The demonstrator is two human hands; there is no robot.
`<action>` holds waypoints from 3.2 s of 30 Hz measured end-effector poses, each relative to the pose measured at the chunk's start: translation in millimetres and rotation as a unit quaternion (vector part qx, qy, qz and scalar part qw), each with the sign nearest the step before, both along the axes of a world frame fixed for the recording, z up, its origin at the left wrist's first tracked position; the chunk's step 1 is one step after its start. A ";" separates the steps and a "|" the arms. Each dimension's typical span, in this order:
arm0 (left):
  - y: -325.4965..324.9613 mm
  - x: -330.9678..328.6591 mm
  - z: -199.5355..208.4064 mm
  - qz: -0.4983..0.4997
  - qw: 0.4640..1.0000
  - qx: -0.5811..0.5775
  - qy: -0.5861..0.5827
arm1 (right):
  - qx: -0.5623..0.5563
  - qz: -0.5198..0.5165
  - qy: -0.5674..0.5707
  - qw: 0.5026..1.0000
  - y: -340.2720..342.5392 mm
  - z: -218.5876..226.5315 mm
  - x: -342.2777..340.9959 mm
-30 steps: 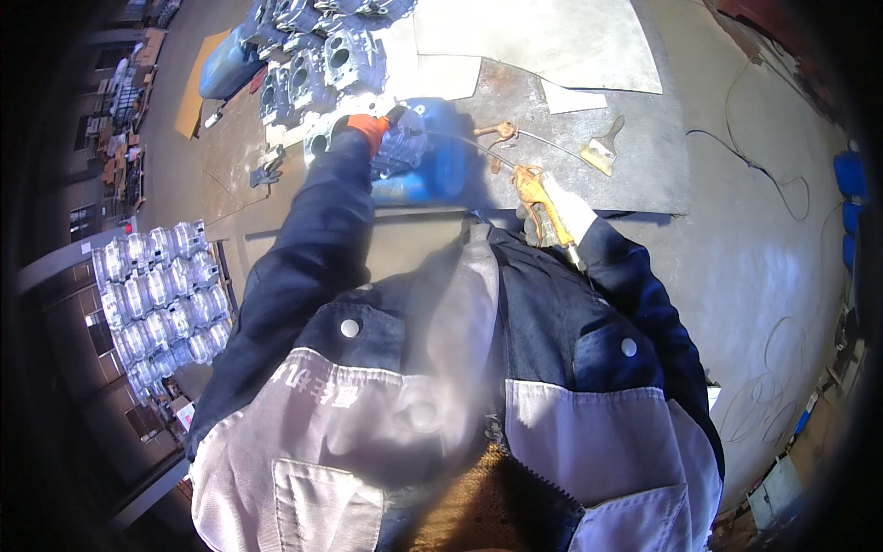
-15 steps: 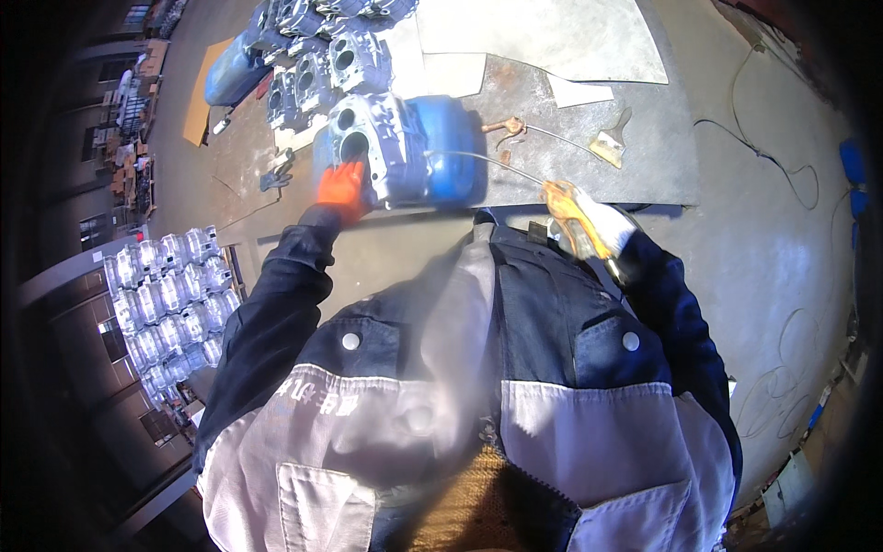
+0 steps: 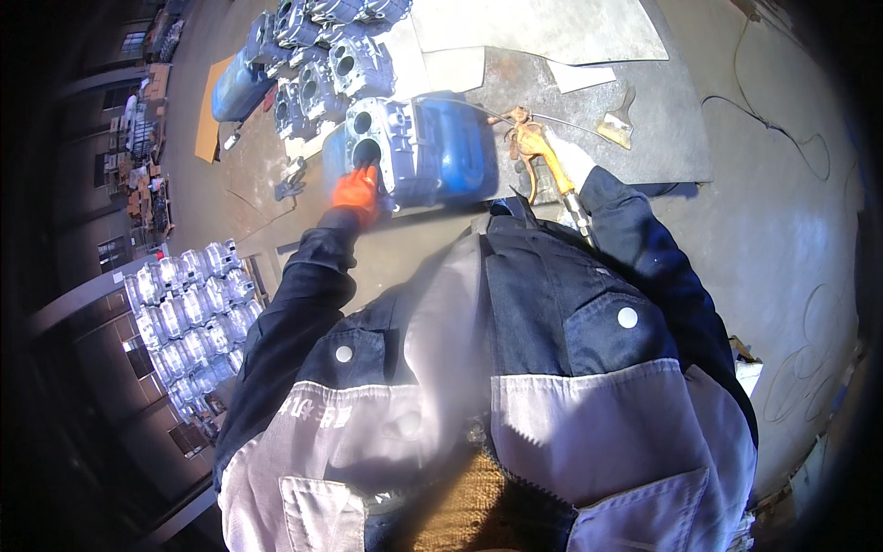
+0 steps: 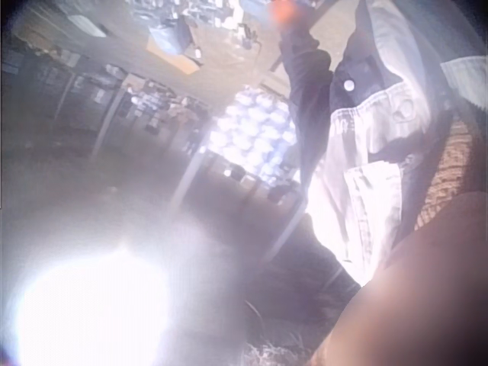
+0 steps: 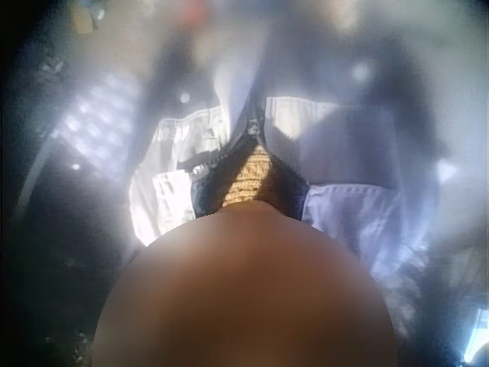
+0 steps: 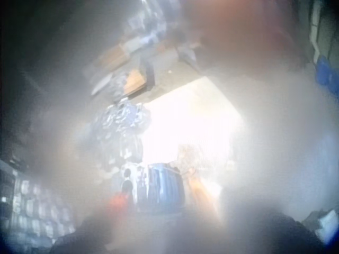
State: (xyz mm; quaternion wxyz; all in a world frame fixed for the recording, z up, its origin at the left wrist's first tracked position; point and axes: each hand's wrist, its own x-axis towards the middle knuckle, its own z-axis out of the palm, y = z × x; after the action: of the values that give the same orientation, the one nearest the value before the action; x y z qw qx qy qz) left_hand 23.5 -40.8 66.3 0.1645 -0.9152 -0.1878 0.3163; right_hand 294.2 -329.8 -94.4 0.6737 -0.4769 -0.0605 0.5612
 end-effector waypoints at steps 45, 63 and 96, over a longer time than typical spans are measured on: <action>-1.2 -1.1 -4.0 0.026 0.997 -0.033 -0.064 | -0.025 -0.055 0.090 0.994 -10.0 60.1 11.4; 2.7 -3.1 -7.8 0.023 0.996 -0.039 -0.073 | -0.003 -0.021 0.123 0.992 -2.7 22.4 13.8; -2.1 2.4 -1.3 0.048 0.998 -0.029 -0.022 | 0.062 0.003 0.215 0.975 -35.7 33.9 -3.0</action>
State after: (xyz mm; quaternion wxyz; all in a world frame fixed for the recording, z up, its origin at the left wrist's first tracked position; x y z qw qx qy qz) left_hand 25.9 -42.8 65.0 0.1188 -0.9164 -0.2257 0.3084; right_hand 291.2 -365.5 -60.5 0.6975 -0.3028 0.0498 0.6475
